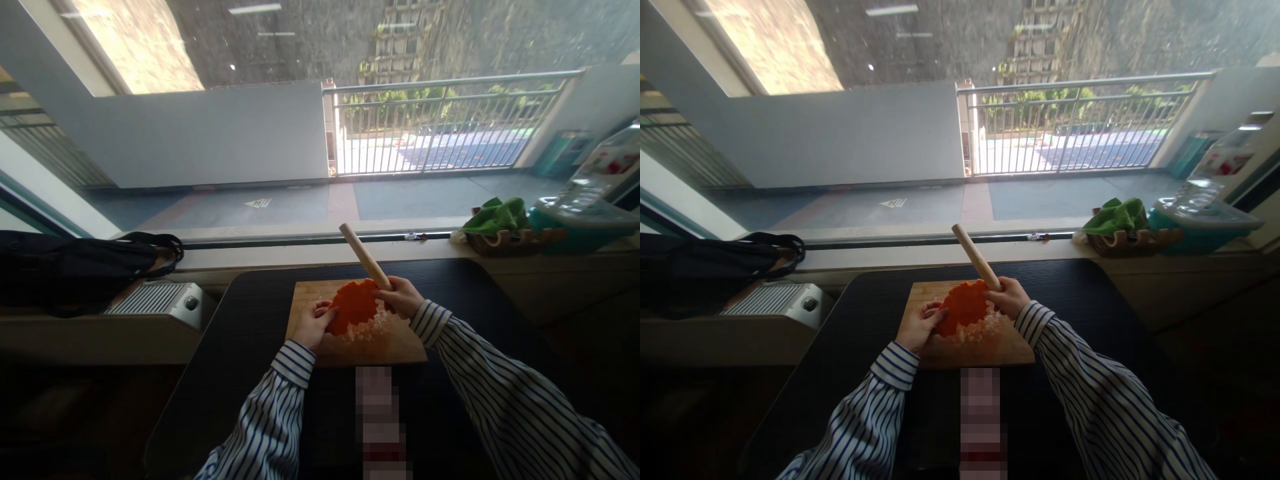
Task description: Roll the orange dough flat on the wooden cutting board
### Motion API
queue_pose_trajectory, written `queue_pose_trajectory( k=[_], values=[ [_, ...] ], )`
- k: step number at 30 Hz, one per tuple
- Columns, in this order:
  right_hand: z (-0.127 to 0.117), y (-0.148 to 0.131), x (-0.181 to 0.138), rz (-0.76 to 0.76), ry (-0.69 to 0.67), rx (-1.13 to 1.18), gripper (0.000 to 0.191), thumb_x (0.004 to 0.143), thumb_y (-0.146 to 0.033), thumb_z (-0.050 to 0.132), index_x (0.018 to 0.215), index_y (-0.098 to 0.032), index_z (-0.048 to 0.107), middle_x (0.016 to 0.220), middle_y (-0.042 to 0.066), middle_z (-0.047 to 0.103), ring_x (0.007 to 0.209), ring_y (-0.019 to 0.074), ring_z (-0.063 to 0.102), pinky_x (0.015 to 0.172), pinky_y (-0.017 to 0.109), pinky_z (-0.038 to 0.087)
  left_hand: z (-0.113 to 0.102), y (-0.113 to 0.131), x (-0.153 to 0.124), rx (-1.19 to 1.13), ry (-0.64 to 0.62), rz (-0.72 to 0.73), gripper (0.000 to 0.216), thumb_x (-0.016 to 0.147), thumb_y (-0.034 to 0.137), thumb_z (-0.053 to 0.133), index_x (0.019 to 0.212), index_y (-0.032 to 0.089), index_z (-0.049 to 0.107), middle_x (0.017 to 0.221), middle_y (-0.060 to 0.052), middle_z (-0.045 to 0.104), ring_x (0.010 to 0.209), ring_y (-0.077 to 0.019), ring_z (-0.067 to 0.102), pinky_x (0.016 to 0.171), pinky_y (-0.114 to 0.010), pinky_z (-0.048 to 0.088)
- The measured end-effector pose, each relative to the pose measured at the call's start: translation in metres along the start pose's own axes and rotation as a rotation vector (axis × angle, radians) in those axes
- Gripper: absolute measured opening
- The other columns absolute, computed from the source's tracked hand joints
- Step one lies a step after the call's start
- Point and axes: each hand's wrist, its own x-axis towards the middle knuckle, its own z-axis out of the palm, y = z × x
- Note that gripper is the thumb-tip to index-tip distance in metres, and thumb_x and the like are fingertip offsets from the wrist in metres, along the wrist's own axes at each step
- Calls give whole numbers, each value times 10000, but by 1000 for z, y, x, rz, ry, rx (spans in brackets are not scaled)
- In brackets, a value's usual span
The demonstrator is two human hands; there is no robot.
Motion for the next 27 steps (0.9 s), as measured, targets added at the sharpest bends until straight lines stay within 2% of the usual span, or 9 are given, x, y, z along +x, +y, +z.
queue_pose_trajectory(
  k=[4, 8, 12, 16, 19, 24, 27],
  values=[
    [-3, 16, -9, 29, -7, -72, 251, 680, -309, 664, 836, -150, 549, 467, -78, 471, 365, 74, 453, 336, 188, 367, 1, 4, 2, 161, 3, 67, 264, 603, 287, 742, 767, 124, 613, 640, -19, 657, 599, -138, 615, 564, -236, 489],
    [-12, 23, -16, 1, -12, -279, 251, 718, -402, 609, 782, -165, 559, 511, -54, 494, 397, 87, 483, 385, 207, 387, 0, 12, 3, 424, 9, 171, 146, 705, 249, 636, 798, 138, 655, 749, -46, 693, 724, -173, 636, 683, -276, 497],
    [-22, 26, -20, -116, 22, -538, 259, 723, -449, 577, 719, -190, 569, 540, -39, 519, 464, 100, 503, 451, 214, 364, -2, 13, 8, 614, 11, 215, 164, 745, 242, 569, 838, 157, 674, 831, -61, 704, 821, -203, 637, 774, -303, 476],
    [-29, 29, -23, -210, 59, -654, 275, 719, -483, 557, 700, -209, 567, 559, -37, 524, 526, 114, 498, 510, 227, 347, 0, 12, 12, 755, -1, 246, 221, 788, 238, 512, 914, 149, 670, 928, -94, 693, 913, -215, 620, 826, -305, 437],
    [-32, 30, -23, -202, 40, -682, 278, 725, -490, 542, 710, -213, 562, 561, -40, 515, 524, 114, 486, 510, 228, 333, 2, 13, 14, 814, -5, 233, 247, 811, 244, 483, 941, 134, 663, 954, -118, 684, 944, -224, 609, 822, -303, 427],
    [-36, 29, -25, -181, -11, -733, 277, 725, -484, 549, 751, -211, 589, 594, -28, 543, 547, 120, 495, 519, 228, 329, 4, 15, 16, 819, -28, 230, 255, 833, 258, 453, 914, 133, 660, 913, -111, 687, 889, -212, 619, 788, -294, 431],
    [-37, 27, -28, -170, -34, -769, 274, 741, -470, 541, 793, -209, 606, 623, -12, 573, 565, 126, 510, 525, 231, 329, 5, 13, 15, 905, -33, 283, 278, 847, 286, 422, 907, 141, 651, 889, -105, 678, 855, -206, 615, 774, -296, 434]
  ],
)
